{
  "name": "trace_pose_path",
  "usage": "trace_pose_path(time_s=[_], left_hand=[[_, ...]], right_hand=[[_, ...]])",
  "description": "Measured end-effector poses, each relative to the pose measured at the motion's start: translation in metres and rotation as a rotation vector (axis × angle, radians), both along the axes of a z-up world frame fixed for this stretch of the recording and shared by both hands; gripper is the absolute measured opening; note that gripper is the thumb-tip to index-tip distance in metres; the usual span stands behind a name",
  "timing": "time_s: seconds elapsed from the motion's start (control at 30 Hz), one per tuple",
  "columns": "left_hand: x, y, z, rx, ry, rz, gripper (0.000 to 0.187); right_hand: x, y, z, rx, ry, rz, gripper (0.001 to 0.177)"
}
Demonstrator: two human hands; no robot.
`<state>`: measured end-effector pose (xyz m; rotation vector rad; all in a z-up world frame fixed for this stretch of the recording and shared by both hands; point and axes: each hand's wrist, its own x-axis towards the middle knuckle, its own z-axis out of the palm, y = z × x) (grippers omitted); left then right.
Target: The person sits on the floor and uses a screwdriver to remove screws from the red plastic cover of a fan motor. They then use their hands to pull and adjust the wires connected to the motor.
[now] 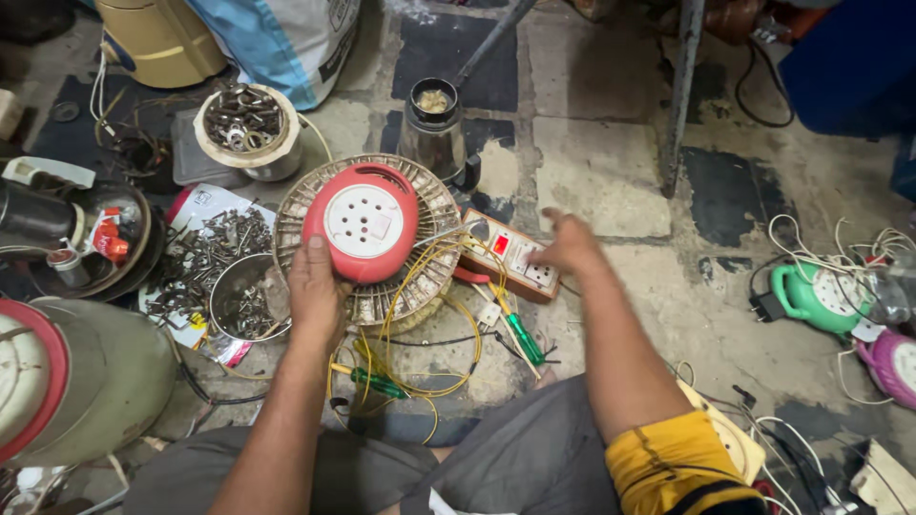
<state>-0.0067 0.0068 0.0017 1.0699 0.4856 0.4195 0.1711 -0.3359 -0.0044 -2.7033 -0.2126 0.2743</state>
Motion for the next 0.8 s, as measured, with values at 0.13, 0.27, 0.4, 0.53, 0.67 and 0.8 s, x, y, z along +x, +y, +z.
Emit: trace_pose_path(time_s=[0.13, 0.27, 0.4, 0.53, 0.67, 0.8], left_hand=[[-0.001, 0.001, 0.001, 0.091, 0.097, 0.007, 0.049], [-0.003, 0.0, 0.007, 0.117, 0.138, -0.006, 0.058], [-0.001, 0.007, -0.008, 0.157, 0.223, -0.005, 0.061], [0.0, 0.017, -0.021, 0.489, 0.183, 0.025, 0.059], [-0.001, 0.006, -0.013, 0.304, 0.181, -0.017, 0.054], [-0.001, 0.004, -0.011, 0.285, 0.139, -0.018, 0.052]], right_hand=[[-0.026, 0.032, 0.021, -0.233, -0.024, 0.006, 0.096], [-0.026, 0.037, 0.015, -0.129, -0.174, 0.119, 0.094], [-0.02, 0.049, -0.018, 0.237, -0.272, 0.247, 0.066], [-0.012, 0.073, -0.031, 0.322, -0.145, 0.219, 0.044], [-0.019, 0.082, -0.018, 0.21, -0.202, 0.169, 0.03], [-0.023, 0.091, -0.006, 0.168, -0.237, 0.149, 0.024]])
